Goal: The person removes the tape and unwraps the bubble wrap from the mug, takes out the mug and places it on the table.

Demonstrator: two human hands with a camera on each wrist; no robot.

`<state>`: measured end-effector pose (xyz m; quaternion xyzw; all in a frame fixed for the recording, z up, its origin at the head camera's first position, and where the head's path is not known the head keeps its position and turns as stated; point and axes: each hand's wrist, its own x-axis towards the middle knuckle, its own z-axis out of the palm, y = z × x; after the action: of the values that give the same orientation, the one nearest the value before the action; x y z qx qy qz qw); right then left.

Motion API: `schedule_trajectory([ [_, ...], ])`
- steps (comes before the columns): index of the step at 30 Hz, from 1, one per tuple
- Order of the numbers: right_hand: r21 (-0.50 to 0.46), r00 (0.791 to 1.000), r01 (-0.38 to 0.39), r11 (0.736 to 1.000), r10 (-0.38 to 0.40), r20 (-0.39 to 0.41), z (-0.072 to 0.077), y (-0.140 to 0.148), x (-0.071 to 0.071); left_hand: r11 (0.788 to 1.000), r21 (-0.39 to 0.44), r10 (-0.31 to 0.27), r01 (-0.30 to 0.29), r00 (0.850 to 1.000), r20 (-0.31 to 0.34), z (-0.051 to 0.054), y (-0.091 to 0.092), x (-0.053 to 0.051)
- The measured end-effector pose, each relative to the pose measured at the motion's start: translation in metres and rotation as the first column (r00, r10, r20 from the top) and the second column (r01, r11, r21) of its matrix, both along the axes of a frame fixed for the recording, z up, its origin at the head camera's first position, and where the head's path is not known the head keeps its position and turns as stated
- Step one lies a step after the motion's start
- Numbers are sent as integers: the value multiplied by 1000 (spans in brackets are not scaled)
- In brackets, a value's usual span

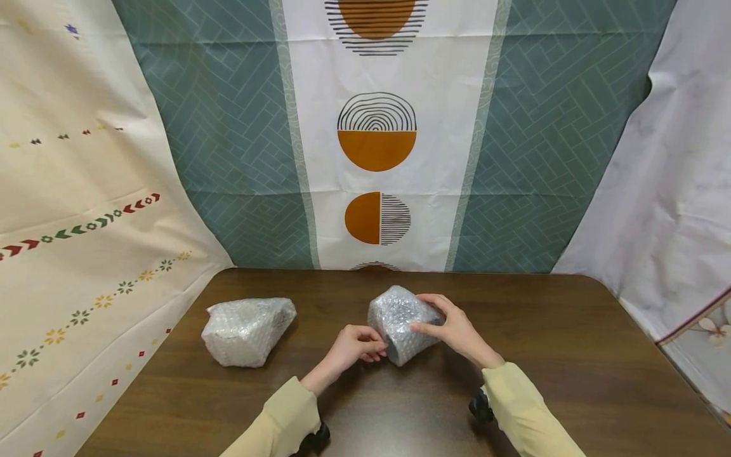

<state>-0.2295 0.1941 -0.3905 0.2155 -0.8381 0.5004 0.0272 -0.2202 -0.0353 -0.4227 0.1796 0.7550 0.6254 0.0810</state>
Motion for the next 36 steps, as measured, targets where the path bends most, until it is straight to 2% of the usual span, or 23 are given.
schedule_trajectory([
  [10, 3, 1000, -10, 1000, 10, -7, 0, 1, 0, 998, 46, -32, 30, 998, 50, 9, -4, 4],
  [17, 6, 1000, -4, 1000, 4, -20, -24, 11, -15, 992, 84, -102, 96, 992, 73, 16, -10, 2],
  [22, -3, 1000, -3, 1000, 3, -13, -28, 14, -19, 985, 124, -129, 120, 989, 71, 26, -14, -2],
  [26, 4, 1000, -3, 1000, 3, -11, -25, 13, -18, 981, 151, -134, 123, 989, 63, 34, -17, -5],
  [33, -18, 1000, -11, 1000, 11, 4, -1, 3, -2, 972, 183, -144, 147, 989, -31, 49, -19, -9],
  [36, 0, 1000, -6, 1000, 6, 9, 3, 1, 2, 970, 182, -152, 163, 986, -75, 55, -19, -9],
])
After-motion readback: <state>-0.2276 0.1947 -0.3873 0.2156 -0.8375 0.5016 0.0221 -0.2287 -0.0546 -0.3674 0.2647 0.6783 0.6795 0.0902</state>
